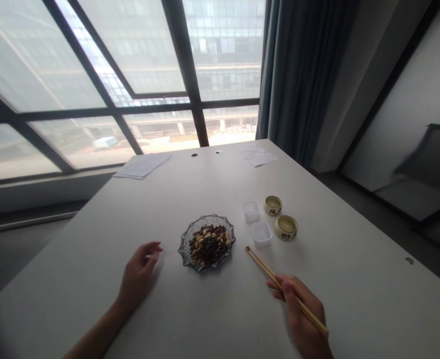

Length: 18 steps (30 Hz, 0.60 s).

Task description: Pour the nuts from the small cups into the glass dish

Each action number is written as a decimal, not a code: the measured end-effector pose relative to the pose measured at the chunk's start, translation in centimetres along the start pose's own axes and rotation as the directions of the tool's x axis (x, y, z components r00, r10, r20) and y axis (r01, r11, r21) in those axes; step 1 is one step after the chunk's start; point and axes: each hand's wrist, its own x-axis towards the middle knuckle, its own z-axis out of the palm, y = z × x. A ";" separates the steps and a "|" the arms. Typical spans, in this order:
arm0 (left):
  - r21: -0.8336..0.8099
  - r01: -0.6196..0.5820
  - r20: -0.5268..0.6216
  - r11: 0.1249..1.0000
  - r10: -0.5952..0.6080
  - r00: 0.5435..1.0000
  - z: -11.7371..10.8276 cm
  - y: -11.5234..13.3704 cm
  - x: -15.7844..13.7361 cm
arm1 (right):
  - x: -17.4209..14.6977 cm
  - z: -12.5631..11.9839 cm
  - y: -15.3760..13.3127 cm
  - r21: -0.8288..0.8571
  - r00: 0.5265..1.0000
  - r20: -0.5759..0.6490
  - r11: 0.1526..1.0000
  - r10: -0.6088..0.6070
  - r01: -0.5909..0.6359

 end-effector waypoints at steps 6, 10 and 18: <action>-0.013 0.022 -0.009 1.000 -0.022 1.000 0.1 -0.1 0.1 | 0.0 -0.6 0.2 0.002 0.998 -0.045 0.999 0.053 -0.053; -0.016 0.024 -0.017 1.000 -0.024 1.000 0.1 -0.3 0.1 | 0.1 -0.7 0.5 0.036 0.996 -0.041 0.997 0.074 -0.073; -0.019 0.023 -0.024 1.000 -0.023 0.999 0.1 -0.7 0.2 | 0.0 -0.8 0.9 0.084 0.986 -0.066 0.986 0.153 -0.147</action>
